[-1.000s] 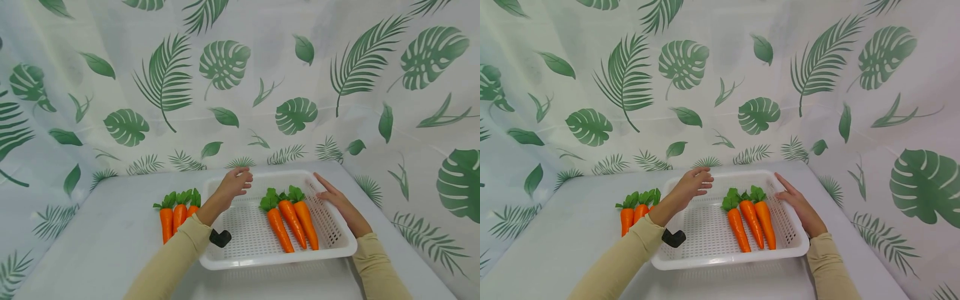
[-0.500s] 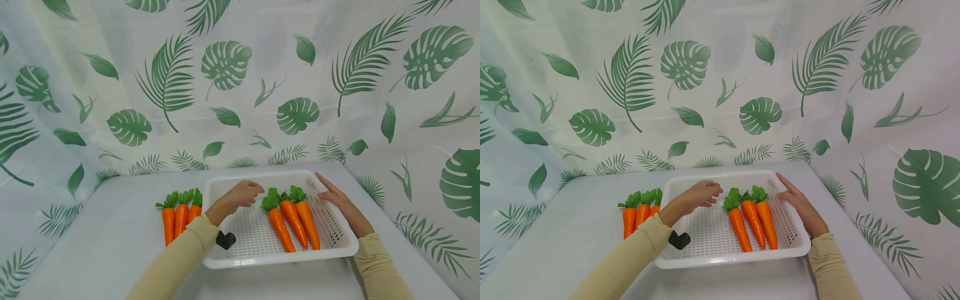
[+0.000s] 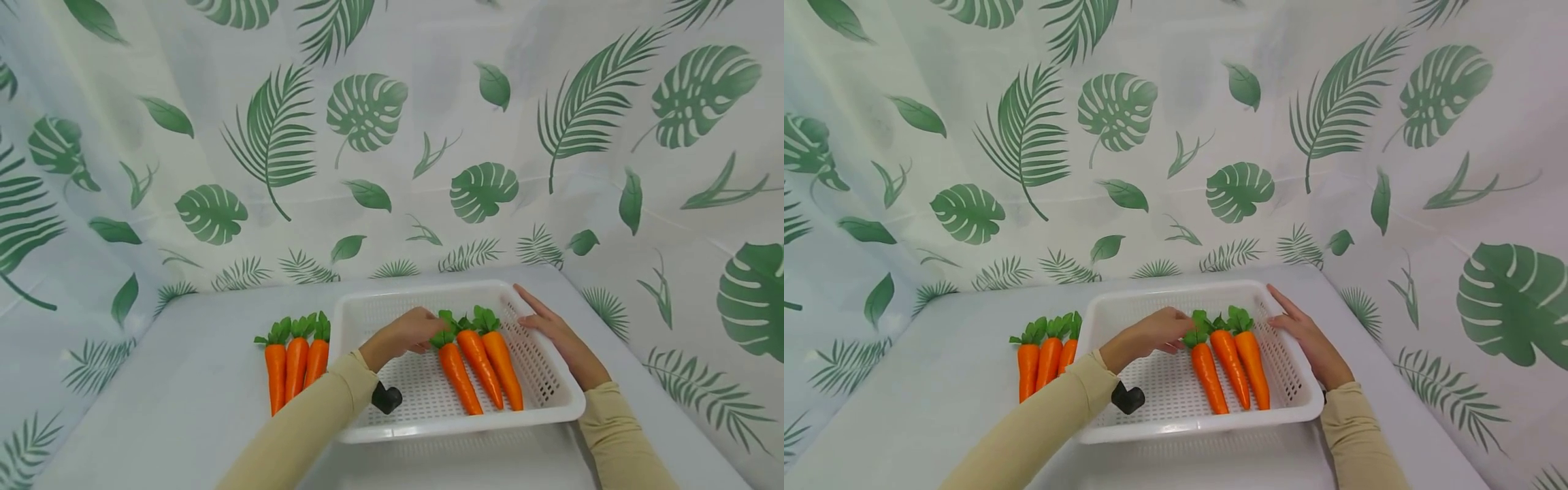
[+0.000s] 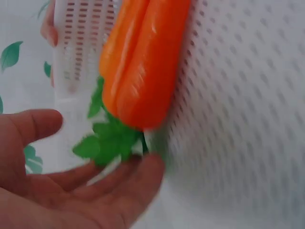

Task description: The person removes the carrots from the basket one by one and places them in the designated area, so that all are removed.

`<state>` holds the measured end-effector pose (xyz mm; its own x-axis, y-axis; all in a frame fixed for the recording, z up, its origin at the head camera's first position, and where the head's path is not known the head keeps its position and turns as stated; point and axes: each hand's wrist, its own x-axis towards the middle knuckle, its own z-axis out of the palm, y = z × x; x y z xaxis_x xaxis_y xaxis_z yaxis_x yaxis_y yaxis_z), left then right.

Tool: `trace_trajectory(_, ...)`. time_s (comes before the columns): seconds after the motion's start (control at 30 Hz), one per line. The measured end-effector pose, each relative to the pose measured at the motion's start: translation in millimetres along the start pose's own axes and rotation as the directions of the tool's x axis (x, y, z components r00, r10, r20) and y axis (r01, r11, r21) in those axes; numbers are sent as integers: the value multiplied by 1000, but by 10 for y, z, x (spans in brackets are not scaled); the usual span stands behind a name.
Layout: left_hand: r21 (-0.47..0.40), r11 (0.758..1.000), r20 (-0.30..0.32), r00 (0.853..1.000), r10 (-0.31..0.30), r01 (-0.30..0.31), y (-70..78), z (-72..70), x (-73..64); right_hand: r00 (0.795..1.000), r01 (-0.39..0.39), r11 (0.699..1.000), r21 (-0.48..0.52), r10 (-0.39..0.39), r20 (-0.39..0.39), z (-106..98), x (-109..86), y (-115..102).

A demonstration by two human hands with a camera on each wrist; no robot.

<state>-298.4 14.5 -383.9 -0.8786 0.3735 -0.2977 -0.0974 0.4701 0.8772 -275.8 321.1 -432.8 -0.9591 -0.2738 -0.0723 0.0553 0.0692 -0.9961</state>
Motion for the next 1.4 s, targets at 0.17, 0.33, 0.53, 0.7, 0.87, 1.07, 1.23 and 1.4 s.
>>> trace_trajectory(0.17, 35, 999, 17, 1000, -22, 22, 21, 101, 30, 1000, 2, 1000, 4, -2, 11, 9, -17, 30)
trace_trajectory(0.33, 39, 999, 13, 999, -35, 34, 24, 148, 49, 1000, -8, 1000, 4, 8, 7, -8, -24, 30)
trace_trajectory(0.53, -25, 999, 30, 999, -28, 29, 0, 176, 88, 1000, 9, 1000, -10, -9, 3, -19, -13, 9)
trace_trajectory(0.7, -75, 997, 52, 999, 16, -12, -54, 188, 128, 1000, -8, 1000, 7, 8, 15, -10, -32, 13)
trace_trajectory(0.87, -62, 995, 77, 994, 77, -72, -114, 199, 161, 1000, 2, 1000, -5, -2, 15, -14, -26, 14)
trace_trajectory(1.07, -50, 993, 79, 991, 106, -103, -155, 229, 188, 1000, -1, 1000, -12, 1, 8, -11, -26, 10)
trace_trajectory(1.23, -53, 994, 53, 993, 101, -98, -162, 243, 192, 1000, 4, 1000, -15, -4, 11, -6, -8, 2)
trace_trajectory(1.4, -52, 992, 19, 993, 113, -112, -150, 246, 175, 1000, 3, 1000, -24, -3, 6, -15, 9, 2)
